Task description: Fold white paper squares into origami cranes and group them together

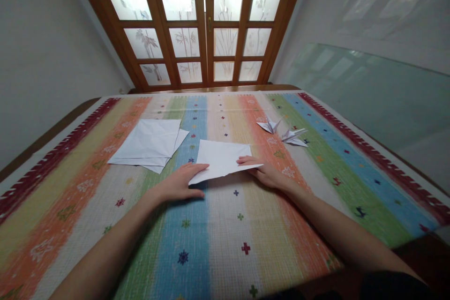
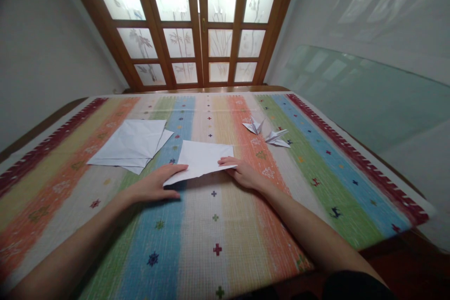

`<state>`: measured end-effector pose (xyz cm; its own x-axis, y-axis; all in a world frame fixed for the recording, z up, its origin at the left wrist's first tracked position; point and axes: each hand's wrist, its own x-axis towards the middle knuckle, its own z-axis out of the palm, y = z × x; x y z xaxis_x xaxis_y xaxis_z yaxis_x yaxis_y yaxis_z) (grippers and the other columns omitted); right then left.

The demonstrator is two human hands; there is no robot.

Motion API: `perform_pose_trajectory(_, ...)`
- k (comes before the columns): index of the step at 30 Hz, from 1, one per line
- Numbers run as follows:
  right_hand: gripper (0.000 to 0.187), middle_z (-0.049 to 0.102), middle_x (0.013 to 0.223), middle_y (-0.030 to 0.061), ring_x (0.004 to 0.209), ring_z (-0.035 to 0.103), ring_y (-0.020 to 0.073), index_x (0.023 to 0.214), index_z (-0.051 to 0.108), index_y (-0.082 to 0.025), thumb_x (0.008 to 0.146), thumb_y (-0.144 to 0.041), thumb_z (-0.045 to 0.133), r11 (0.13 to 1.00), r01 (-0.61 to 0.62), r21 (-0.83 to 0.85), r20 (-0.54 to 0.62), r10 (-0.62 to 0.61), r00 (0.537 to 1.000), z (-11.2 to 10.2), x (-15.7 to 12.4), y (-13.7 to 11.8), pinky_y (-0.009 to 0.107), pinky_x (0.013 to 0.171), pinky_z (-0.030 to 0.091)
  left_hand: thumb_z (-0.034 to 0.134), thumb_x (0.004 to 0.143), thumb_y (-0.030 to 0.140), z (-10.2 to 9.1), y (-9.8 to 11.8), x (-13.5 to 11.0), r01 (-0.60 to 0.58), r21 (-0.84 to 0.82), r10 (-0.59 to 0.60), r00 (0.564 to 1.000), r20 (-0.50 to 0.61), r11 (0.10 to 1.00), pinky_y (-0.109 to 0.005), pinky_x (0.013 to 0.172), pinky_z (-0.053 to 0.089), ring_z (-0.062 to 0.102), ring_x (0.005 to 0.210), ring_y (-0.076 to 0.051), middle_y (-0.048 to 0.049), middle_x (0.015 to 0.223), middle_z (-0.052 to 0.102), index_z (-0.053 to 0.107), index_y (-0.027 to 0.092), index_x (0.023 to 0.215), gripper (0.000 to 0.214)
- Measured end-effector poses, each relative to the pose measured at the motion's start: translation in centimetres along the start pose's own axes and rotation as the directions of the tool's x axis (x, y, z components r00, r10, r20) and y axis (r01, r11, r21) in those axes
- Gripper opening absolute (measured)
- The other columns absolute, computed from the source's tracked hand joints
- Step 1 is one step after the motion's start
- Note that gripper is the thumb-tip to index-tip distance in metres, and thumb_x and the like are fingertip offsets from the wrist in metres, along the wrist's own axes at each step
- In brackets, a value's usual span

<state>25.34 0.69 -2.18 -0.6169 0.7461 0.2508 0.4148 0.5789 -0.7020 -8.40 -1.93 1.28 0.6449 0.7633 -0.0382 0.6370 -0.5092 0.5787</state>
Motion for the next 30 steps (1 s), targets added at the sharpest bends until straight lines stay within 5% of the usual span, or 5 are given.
perform_pose_trajectory(7,0.044,0.068,0.072,0.0052,0.068,0.063,0.0204,0.068,0.067,-0.018,0.089,-0.050,0.045,0.926,-0.377,0.028,-0.199,0.375,0.906,0.6,0.3,-0.6,0.031,0.062,0.050,0.055,0.081,0.032,1.2,0.6,2.4,0.263,-0.248,-0.338,0.877,-0.342,0.933,-0.031,0.069,0.049,0.065,0.071,-0.021,-0.0034,0.076,0.070,0.068,0.019,0.092,0.021)
perform_pose_trajectory(15,0.036,0.069,0.086,0.0102,0.079,0.060,0.0201,0.056,0.063,-0.018,0.084,-0.038,0.054,0.867,-0.460,-0.191,-0.399,0.359,0.844,0.6,1.2,-0.6,0.030,0.071,0.043,0.061,0.079,0.024,1.5,1.4,4.8,0.416,-0.246,-0.483,0.740,-0.468,0.875,-0.030,0.069,0.044,0.063,0.068,-0.021,0.0015,0.064,0.062,0.044,0.011,0.139,0.064)
perform_pose_trajectory(22,0.022,0.069,0.084,0.0078,0.082,0.060,0.0230,0.066,0.065,-0.018,0.076,-0.037,0.063,0.902,-0.391,-0.184,-0.380,0.302,0.874,0.2,0.8,-0.6,0.033,0.074,0.045,0.070,0.070,0.027,1.6,0.4,4.4,0.266,-0.450,-0.453,0.807,-0.379,0.852,-0.032,0.078,0.049,0.067,0.076,-0.020,-0.0011,0.079,0.071,0.034,0.012,0.144,0.084)
perform_pose_trajectory(26,0.027,0.068,0.074,0.0055,0.068,0.059,0.0206,0.075,0.065,-0.018,0.081,-0.042,0.055,0.933,-0.360,0.017,-0.455,0.327,0.828,-0.3,0.9,-1.3,0.033,0.066,0.047,0.071,0.066,0.025,1.2,0.2,3.7,0.146,-0.533,-0.371,0.863,-0.343,0.833,-0.035,0.087,0.049,0.068,0.087,-0.020,-0.0027,0.091,0.073,0.041,0.017,0.139,0.078)
perform_pose_trajectory(30,0.029,0.064,0.070,0.0031,0.065,0.057,0.0185,0.076,0.061,-0.019,0.080,-0.047,0.054,0.940,-0.309,0.142,-0.585,0.332,0.740,-1.2,1.8,-2.3,0.030,0.060,0.046,0.070,0.067,0.028,0.5,0.8,4.0,0.088,-0.501,-0.334,0.840,-0.427,0.861,-0.037,0.089,0.049,0.066,0.087,-0.021,-0.0034,0.088,0.072,0.063,0.019,0.109,0.044)
